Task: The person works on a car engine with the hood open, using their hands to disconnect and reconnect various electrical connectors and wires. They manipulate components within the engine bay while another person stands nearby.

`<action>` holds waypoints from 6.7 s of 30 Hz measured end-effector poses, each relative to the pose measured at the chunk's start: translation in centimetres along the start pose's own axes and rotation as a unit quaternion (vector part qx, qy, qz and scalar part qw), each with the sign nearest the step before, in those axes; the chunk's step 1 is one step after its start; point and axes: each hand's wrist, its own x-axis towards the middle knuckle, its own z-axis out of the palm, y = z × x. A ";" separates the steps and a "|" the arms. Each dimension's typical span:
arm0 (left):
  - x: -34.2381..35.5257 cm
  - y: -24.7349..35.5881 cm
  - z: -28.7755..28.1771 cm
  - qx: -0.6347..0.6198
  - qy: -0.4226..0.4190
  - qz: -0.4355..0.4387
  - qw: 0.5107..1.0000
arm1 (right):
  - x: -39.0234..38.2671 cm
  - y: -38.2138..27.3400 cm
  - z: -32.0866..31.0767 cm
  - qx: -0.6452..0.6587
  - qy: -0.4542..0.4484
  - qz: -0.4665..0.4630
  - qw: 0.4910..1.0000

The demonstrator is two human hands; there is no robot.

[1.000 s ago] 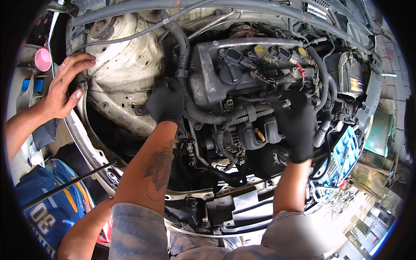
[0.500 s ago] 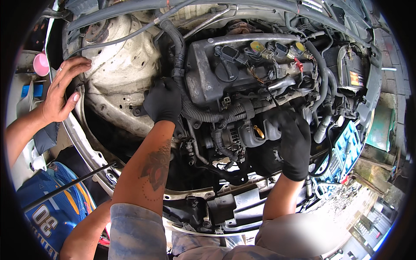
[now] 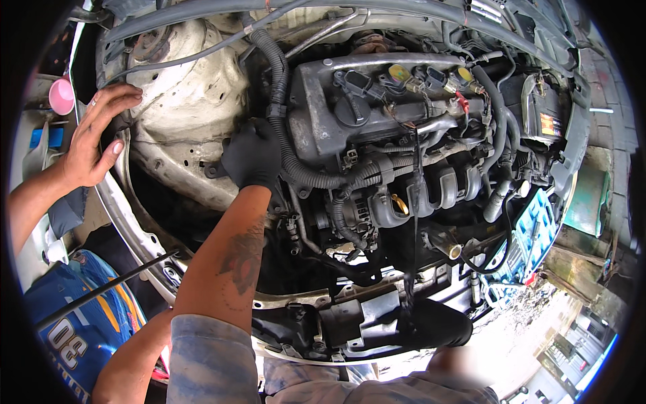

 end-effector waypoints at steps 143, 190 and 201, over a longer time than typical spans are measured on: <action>0.5 15.6 -1.6 -0.311 -0.165 0.494 0.795 | 12.6 3.4 -17.1 -0.218 0.401 0.028 0.889; -6.8 13.2 -7.3 -0.461 -0.245 0.255 0.814 | 19.1 13.3 -12.7 -0.170 0.769 -0.084 0.610; -2.1 15.1 -6.1 -0.539 -0.089 0.355 0.759 | 19.6 12.7 -12.7 -0.164 0.773 -0.088 0.607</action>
